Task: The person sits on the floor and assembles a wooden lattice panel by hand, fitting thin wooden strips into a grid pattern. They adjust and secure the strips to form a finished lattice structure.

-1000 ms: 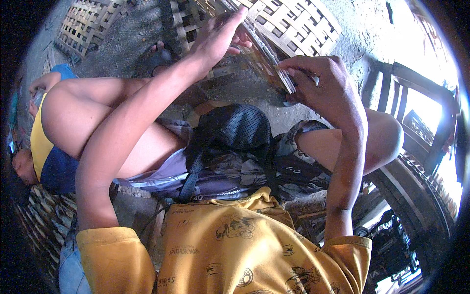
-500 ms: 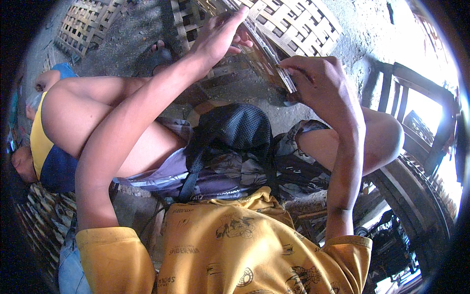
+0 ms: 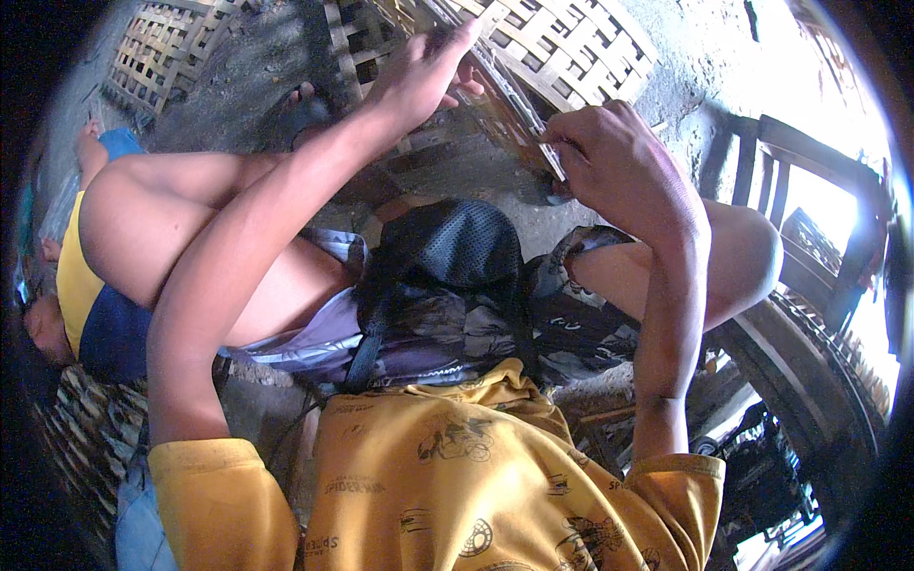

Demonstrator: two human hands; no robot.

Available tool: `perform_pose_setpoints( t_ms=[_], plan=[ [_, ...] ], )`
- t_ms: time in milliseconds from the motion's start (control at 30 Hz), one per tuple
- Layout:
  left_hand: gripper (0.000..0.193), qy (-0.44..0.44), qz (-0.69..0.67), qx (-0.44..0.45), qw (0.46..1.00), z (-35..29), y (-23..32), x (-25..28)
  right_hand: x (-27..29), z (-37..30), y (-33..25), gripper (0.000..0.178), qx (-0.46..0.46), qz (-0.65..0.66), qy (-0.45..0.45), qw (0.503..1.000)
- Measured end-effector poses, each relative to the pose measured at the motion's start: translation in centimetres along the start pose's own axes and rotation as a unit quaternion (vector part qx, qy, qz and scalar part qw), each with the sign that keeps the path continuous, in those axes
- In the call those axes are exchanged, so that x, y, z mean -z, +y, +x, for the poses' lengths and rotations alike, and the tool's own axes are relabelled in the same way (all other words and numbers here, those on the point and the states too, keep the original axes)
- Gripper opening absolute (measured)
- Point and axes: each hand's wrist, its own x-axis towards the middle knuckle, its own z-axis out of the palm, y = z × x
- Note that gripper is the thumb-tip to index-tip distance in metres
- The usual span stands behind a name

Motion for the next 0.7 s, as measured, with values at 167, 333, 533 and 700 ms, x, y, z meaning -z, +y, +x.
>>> perform_pose_setpoints(
  t_ms=[167,333,533,700],
  plan=[
    [0.063,0.021,-0.026,0.007,0.999,0.7,-0.5,0.5,1.4,-1.3,2.9,0.013,0.042,0.031,-0.088,0.995],
    [0.056,0.063,-0.019,0.038,0.997,0.5,0.2,0.9,0.7,-0.8,3.8,0.012,0.065,0.155,0.004,0.986],
    [0.053,0.079,-0.045,0.027,0.995,0.8,0.2,0.7,0.1,-0.2,2.4,0.015,0.063,0.134,0.057,0.987],
    [0.048,0.062,-0.046,0.010,0.997,1.0,0.0,0.3,-0.5,0.1,1.4,0.016,0.022,0.143,0.065,0.987]
  ],
)
